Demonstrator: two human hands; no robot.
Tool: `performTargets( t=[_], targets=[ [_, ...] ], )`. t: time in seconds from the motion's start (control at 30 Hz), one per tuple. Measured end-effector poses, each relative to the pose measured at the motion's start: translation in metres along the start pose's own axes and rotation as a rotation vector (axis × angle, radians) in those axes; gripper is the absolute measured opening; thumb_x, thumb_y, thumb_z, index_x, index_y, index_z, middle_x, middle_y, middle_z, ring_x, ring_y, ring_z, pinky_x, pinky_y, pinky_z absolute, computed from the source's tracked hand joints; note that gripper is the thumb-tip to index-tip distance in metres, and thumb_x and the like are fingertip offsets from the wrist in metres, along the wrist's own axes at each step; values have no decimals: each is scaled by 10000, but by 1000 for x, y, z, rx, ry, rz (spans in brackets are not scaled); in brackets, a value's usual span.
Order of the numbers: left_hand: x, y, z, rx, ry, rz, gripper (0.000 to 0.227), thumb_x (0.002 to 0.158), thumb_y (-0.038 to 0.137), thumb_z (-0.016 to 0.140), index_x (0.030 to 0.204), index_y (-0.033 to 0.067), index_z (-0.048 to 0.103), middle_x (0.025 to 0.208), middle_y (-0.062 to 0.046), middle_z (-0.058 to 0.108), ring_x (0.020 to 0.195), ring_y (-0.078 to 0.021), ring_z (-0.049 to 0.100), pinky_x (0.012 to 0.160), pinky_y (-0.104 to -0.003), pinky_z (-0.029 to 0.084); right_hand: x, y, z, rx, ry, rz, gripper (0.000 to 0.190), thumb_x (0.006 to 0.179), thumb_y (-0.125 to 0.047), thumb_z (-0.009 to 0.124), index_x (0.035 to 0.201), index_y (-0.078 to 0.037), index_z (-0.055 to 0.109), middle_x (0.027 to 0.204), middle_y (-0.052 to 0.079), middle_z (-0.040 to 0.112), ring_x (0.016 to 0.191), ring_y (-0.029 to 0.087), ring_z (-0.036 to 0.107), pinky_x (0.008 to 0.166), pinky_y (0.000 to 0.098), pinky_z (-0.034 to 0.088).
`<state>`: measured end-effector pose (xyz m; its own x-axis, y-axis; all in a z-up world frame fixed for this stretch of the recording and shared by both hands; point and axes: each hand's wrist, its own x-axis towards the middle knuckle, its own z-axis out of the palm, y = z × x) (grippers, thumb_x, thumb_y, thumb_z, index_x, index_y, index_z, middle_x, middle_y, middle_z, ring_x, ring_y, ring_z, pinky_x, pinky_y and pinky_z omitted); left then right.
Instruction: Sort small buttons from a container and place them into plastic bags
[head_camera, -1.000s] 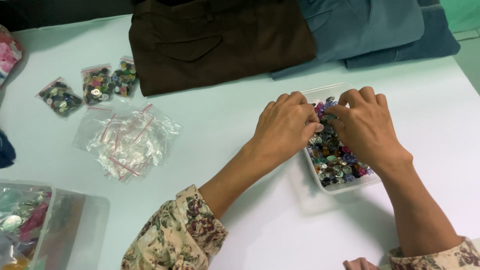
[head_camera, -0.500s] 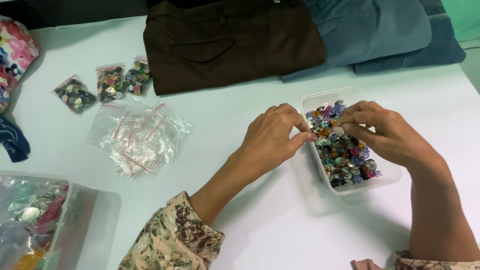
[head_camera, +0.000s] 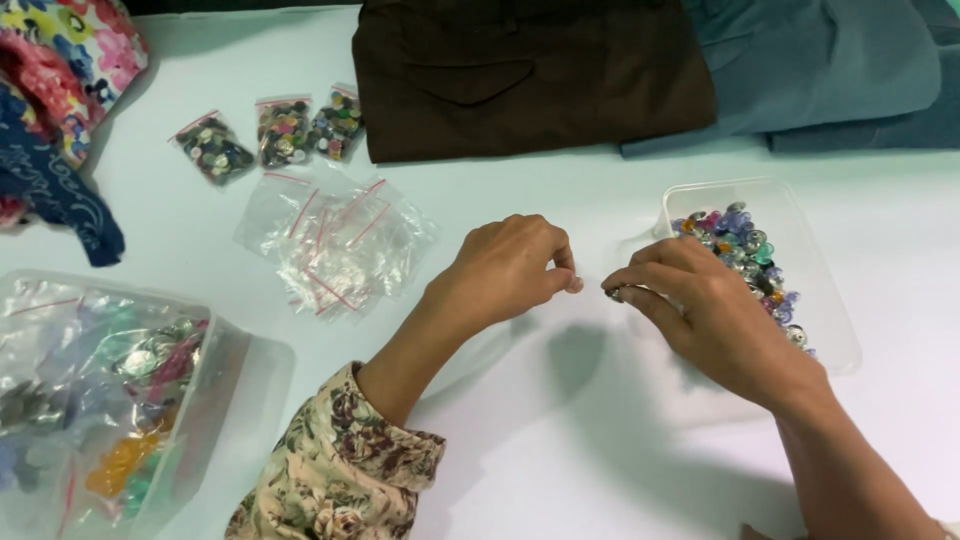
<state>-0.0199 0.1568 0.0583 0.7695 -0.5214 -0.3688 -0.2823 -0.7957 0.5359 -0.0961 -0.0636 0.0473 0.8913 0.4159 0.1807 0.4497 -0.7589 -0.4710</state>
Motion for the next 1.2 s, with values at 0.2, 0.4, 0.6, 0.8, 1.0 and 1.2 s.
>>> performTargets(
  t=[0.2, 0.4, 0.6, 0.8, 1.0, 1.2],
  targets=[
    [7, -46, 15, 38, 109, 85, 97, 871, 121, 721, 793, 102, 776, 793, -107, 750, 775, -307, 757, 732, -484, 597, 38, -33, 35, 1, -136, 210, 176, 975, -123, 646, 1076, -60, 777, 957, 105, 731, 965, 264, 690, 766, 381, 576],
    [20, -65, 27, -5, 180, 122, 100, 852, 80, 710, 767, 70, 763, 710, -122, 732, 695, -320, 754, 652, -488, 608, 57, -16, 75, -84, -109, 269, 188, 1002, -130, 619, 1088, -74, 776, 968, 65, 716, 958, 206, 679, 749, 305, 565],
    [26, -69, 36, -28, 279, 175, 119, 841, 23, 681, 740, 16, 744, 656, -143, 703, 633, -317, 735, 619, -473, 607, 54, -18, 82, -145, -23, 241, 192, 1014, -141, 631, 1107, -83, 788, 949, 70, 702, 924, 211, 670, 728, 309, 565],
    [23, -68, 33, 41, 310, 213, 118, 852, 6, 673, 762, -10, 748, 678, -169, 692, 655, -355, 742, 597, -491, 603, 54, -7, 91, -114, 8, 233, 184, 1014, -148, 641, 1110, -90, 788, 933, 85, 718, 831, 207, 690, 659, 319, 574],
    [11, -54, 22, 121, 314, 155, 129, 875, 36, 696, 973, -12, 765, 805, -177, 709, 758, -336, 740, 724, -475, 580, 41, -24, 75, -169, 112, 152, 212, 1003, -117, 634, 1157, -64, 770, 955, 110, 735, 798, 242, 749, 621, 305, 609],
    [-13, -2, 8, 60, 363, 242, 195, 903, 66, 722, 1089, 16, 750, 938, -181, 736, 895, -344, 737, 846, -496, 552, 20, -51, -15, -237, 74, 106, 197, 951, -92, 695, 1118, -29, 780, 943, 195, 740, 819, 284, 756, 665, 312, 639]
  ],
)
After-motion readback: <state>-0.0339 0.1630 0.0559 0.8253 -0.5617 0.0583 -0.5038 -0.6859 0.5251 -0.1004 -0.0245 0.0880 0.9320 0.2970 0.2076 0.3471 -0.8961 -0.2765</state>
